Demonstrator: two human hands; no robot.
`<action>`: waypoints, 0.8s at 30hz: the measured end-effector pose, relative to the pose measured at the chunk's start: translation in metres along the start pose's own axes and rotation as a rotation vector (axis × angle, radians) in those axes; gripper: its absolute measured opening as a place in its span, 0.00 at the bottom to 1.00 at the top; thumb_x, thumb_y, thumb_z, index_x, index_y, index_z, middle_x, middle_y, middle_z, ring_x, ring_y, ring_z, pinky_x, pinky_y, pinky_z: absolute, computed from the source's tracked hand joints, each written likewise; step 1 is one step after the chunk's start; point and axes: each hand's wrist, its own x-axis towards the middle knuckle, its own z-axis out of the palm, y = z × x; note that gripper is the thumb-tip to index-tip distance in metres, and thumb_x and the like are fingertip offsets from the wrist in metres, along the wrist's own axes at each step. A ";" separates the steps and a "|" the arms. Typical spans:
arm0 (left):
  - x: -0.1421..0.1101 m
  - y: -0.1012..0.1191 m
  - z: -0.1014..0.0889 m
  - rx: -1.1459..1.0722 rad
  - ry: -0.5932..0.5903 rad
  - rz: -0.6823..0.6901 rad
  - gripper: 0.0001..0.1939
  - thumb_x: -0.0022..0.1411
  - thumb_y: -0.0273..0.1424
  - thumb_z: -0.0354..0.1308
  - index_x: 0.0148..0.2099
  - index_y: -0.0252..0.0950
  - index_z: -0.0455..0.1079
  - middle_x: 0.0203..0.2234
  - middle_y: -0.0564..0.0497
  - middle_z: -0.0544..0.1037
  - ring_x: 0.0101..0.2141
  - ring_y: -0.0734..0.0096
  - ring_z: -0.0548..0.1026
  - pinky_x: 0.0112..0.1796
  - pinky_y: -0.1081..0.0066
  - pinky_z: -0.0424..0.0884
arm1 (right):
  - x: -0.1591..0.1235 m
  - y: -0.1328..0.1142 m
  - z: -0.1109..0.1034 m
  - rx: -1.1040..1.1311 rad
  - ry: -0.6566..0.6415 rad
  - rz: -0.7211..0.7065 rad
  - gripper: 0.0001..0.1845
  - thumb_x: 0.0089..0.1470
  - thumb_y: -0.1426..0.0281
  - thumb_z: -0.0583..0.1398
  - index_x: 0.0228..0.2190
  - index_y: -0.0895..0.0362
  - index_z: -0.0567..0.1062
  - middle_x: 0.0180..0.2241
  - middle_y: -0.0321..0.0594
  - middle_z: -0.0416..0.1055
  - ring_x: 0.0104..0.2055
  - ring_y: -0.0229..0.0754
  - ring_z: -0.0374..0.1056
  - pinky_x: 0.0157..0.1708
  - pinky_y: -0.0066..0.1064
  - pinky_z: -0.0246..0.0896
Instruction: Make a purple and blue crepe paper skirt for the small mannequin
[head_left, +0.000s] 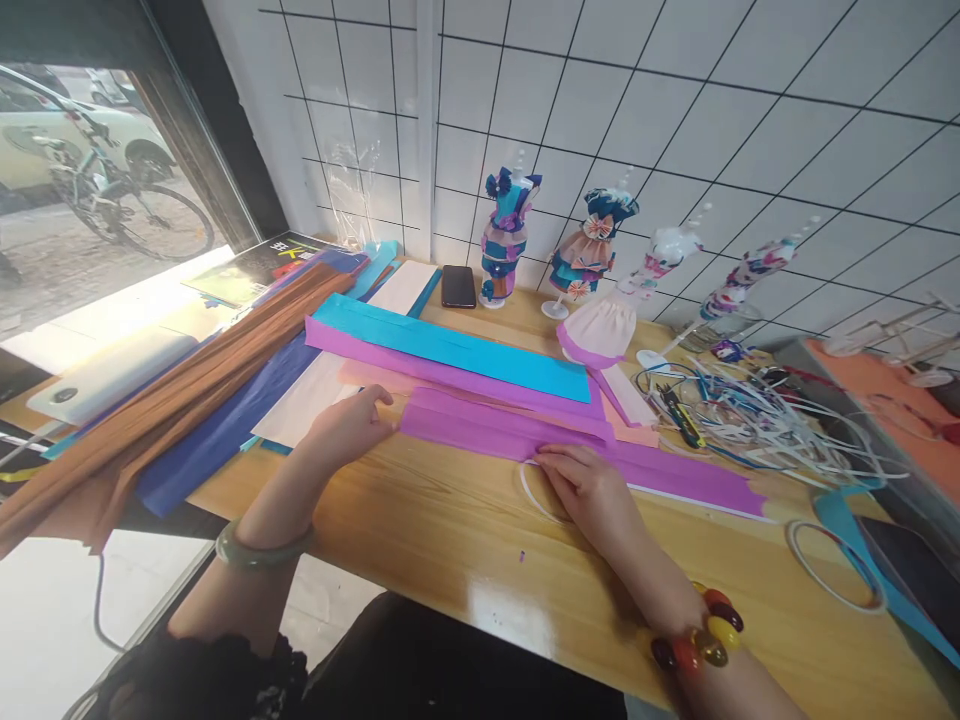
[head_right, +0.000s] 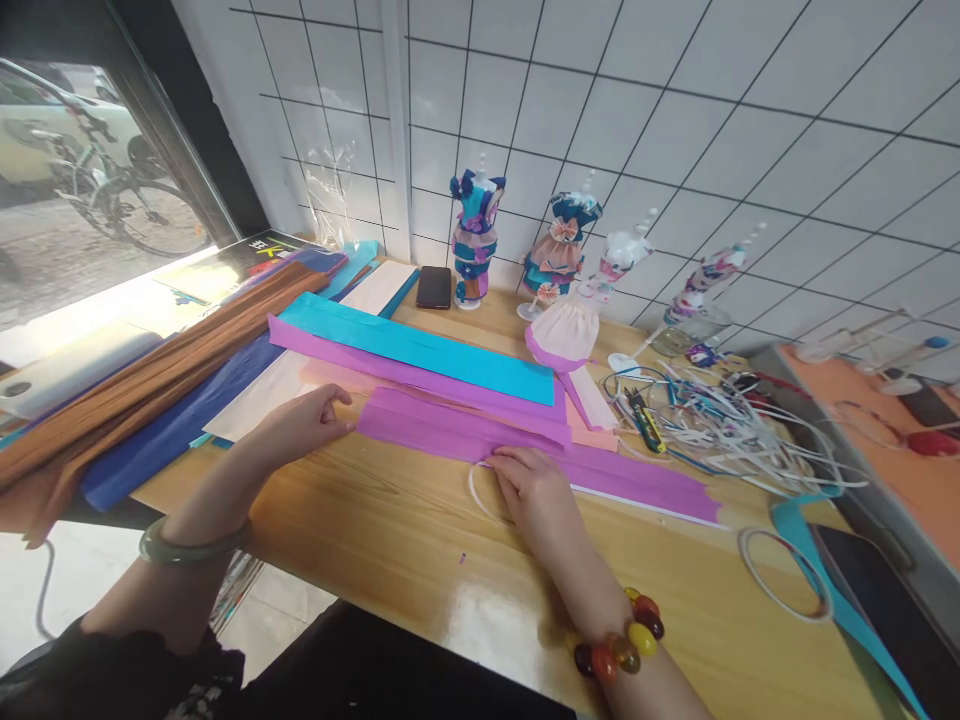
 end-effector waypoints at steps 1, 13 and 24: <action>0.000 0.000 0.000 -0.002 0.000 -0.007 0.23 0.51 0.41 0.51 0.49 0.39 0.63 0.28 0.53 0.73 0.30 0.65 0.72 0.26 0.71 0.59 | 0.000 0.001 0.000 0.002 0.000 0.000 0.14 0.58 0.72 0.52 0.36 0.54 0.78 0.37 0.44 0.76 0.40 0.44 0.71 0.39 0.38 0.68; 0.003 -0.002 0.000 0.037 -0.030 0.012 0.20 0.52 0.42 0.50 0.46 0.39 0.62 0.26 0.54 0.72 0.28 0.65 0.72 0.25 0.70 0.58 | 0.007 -0.007 -0.003 -0.123 -0.077 -0.104 0.11 0.56 0.75 0.55 0.34 0.55 0.77 0.40 0.47 0.72 0.45 0.46 0.67 0.42 0.41 0.65; 0.003 -0.005 -0.002 0.023 -0.032 0.027 0.22 0.52 0.44 0.50 0.47 0.39 0.63 0.25 0.55 0.72 0.25 0.68 0.71 0.23 0.72 0.58 | -0.057 0.044 -0.047 -0.209 -0.112 0.051 0.10 0.57 0.71 0.54 0.36 0.55 0.75 0.41 0.47 0.71 0.44 0.47 0.68 0.41 0.42 0.66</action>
